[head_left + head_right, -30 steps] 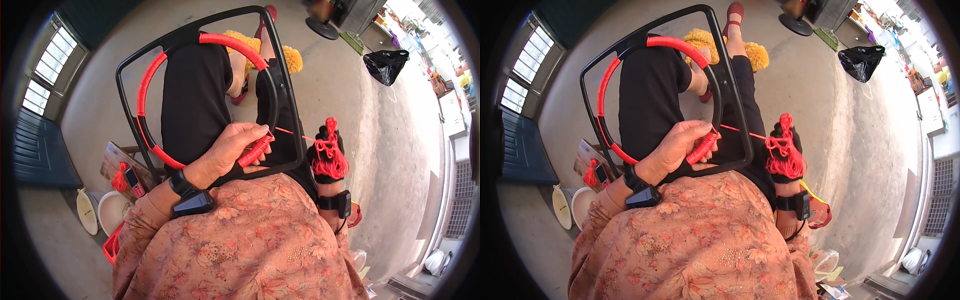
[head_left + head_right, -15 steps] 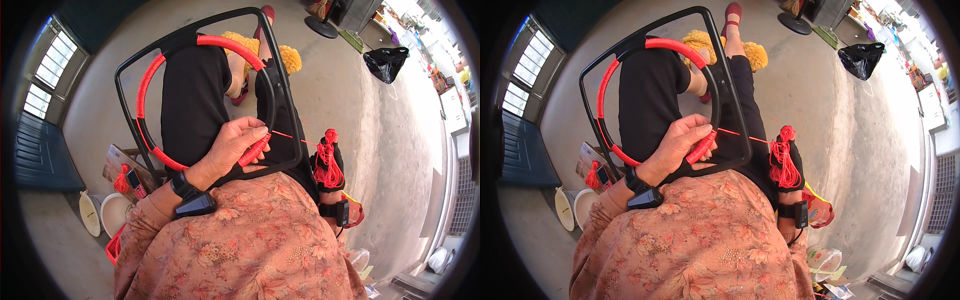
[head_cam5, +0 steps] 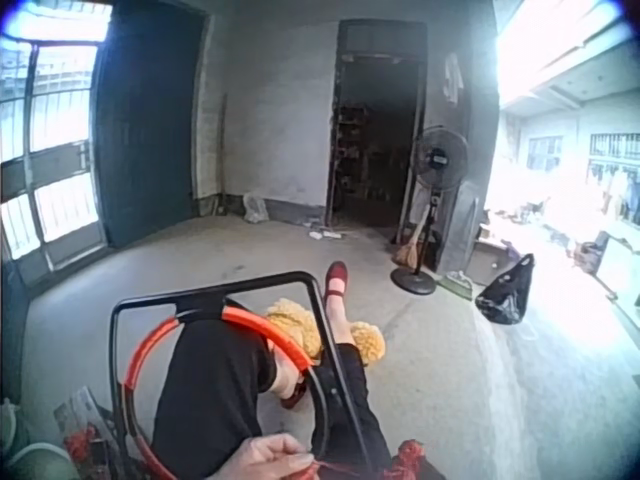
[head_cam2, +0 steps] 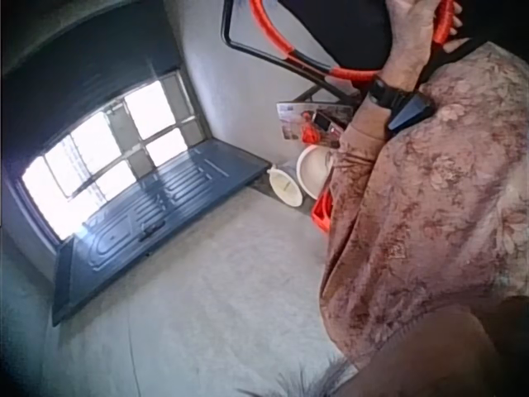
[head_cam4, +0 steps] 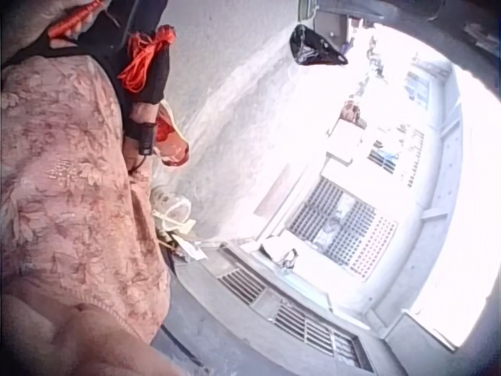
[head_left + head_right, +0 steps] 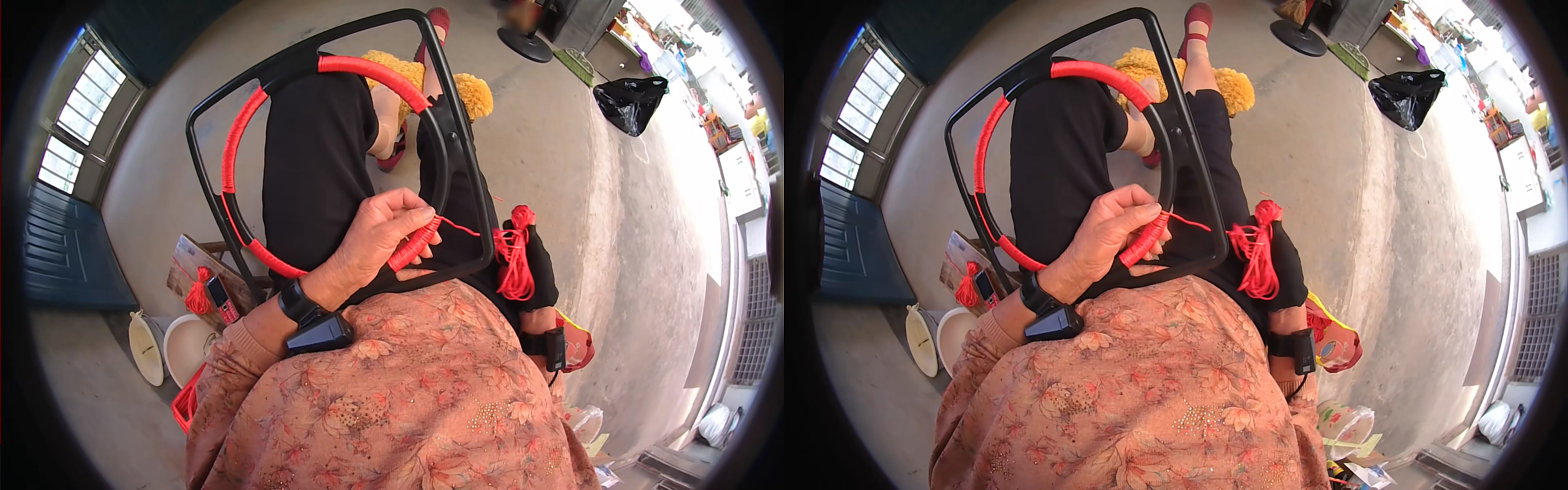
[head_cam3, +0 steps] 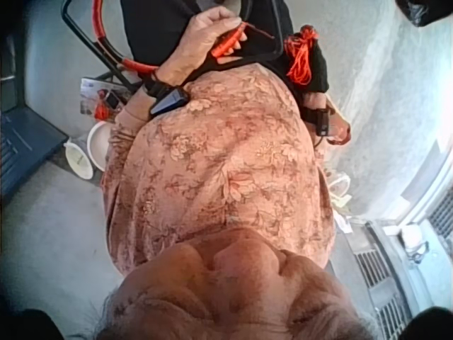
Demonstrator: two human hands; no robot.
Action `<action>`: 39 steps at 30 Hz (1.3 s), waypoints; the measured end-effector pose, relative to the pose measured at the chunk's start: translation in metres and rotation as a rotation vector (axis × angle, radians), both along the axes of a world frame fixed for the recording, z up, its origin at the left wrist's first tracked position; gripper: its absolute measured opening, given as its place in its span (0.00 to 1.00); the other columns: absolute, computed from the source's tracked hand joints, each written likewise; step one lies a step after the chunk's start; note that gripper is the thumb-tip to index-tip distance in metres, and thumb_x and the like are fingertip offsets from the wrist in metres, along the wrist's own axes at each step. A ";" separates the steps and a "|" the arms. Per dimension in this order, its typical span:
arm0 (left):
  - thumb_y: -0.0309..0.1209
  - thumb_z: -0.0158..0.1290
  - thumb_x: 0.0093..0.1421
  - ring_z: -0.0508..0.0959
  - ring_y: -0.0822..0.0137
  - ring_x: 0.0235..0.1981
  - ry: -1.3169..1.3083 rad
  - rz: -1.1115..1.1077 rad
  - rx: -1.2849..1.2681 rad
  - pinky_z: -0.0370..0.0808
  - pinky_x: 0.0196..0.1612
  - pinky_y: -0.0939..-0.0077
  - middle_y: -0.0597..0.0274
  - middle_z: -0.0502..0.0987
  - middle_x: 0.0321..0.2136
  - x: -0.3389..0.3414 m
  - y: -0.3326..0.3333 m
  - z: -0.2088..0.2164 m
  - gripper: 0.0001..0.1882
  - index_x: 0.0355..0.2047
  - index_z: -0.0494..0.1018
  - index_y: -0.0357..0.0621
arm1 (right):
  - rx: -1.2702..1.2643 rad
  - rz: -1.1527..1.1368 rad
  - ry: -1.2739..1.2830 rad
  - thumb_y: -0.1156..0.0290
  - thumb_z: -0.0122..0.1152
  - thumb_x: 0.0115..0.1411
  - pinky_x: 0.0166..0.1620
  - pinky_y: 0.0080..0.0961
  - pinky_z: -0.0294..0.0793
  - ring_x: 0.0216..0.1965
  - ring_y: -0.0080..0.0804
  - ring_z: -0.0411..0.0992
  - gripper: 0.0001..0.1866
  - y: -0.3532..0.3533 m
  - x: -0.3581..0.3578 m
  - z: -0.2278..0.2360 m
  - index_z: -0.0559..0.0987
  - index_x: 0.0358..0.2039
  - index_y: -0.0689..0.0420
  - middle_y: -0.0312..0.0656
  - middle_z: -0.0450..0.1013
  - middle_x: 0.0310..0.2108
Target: Wrapping a red cord or ribbon around a black square frame component, likely for furniture manufacturing.
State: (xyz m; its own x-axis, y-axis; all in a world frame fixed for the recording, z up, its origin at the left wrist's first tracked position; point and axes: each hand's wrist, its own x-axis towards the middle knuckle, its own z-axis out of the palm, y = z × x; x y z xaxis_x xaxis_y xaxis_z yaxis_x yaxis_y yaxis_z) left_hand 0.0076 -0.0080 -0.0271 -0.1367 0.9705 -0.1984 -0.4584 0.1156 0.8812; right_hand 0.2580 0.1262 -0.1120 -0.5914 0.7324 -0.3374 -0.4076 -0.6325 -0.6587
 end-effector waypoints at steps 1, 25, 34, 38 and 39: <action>0.32 0.50 0.65 0.79 0.72 0.22 0.009 0.001 -0.004 0.77 0.27 0.82 0.55 0.78 0.26 0.000 0.000 0.000 0.08 0.35 0.70 0.40 | -0.001 0.001 0.001 0.58 0.51 0.66 0.47 0.24 0.74 0.41 0.30 0.75 0.24 0.000 -0.005 0.004 0.70 0.54 0.64 0.44 0.75 0.42; 0.32 0.49 0.66 0.79 0.72 0.23 0.001 0.011 -0.031 0.77 0.27 0.82 0.55 0.78 0.27 -0.003 -0.001 -0.001 0.08 0.35 0.70 0.39 | -0.035 -0.032 -0.066 0.55 0.47 0.68 0.47 0.29 0.74 0.42 0.33 0.74 0.19 -0.023 -0.013 0.037 0.73 0.47 0.57 0.40 0.75 0.38; 0.31 0.48 0.66 0.79 0.72 0.23 -0.011 0.006 -0.029 0.77 0.27 0.82 0.54 0.78 0.27 -0.004 -0.001 -0.002 0.08 0.35 0.70 0.39 | -0.013 -0.099 0.071 0.55 0.48 0.67 0.47 0.30 0.73 0.42 0.33 0.73 0.19 -0.026 -0.010 0.034 0.73 0.46 0.57 0.40 0.75 0.38; 0.31 0.48 0.66 0.79 0.72 0.23 -0.020 0.007 -0.029 0.77 0.27 0.82 0.55 0.78 0.27 -0.004 -0.001 -0.003 0.08 0.35 0.70 0.39 | -0.049 -0.150 0.194 0.55 0.48 0.67 0.48 0.30 0.73 0.42 0.33 0.73 0.18 -0.016 -0.025 0.036 0.73 0.45 0.57 0.40 0.74 0.37; 0.31 0.48 0.66 0.78 0.73 0.23 -0.014 0.005 -0.034 0.77 0.27 0.82 0.55 0.78 0.27 -0.004 -0.001 -0.003 0.08 0.35 0.70 0.39 | -0.053 -0.159 0.216 0.55 0.48 0.67 0.48 0.30 0.73 0.42 0.33 0.73 0.18 -0.015 -0.028 0.037 0.73 0.45 0.57 0.40 0.74 0.37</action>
State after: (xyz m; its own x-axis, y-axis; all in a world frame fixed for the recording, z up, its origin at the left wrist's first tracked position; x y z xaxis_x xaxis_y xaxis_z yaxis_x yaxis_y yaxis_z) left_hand 0.0039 -0.0088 -0.0297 -0.1388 0.9625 -0.2331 -0.4716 0.1428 0.8702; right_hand 0.2305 0.1112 -0.0746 -0.5331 0.8063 -0.2563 -0.6319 -0.5808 -0.5132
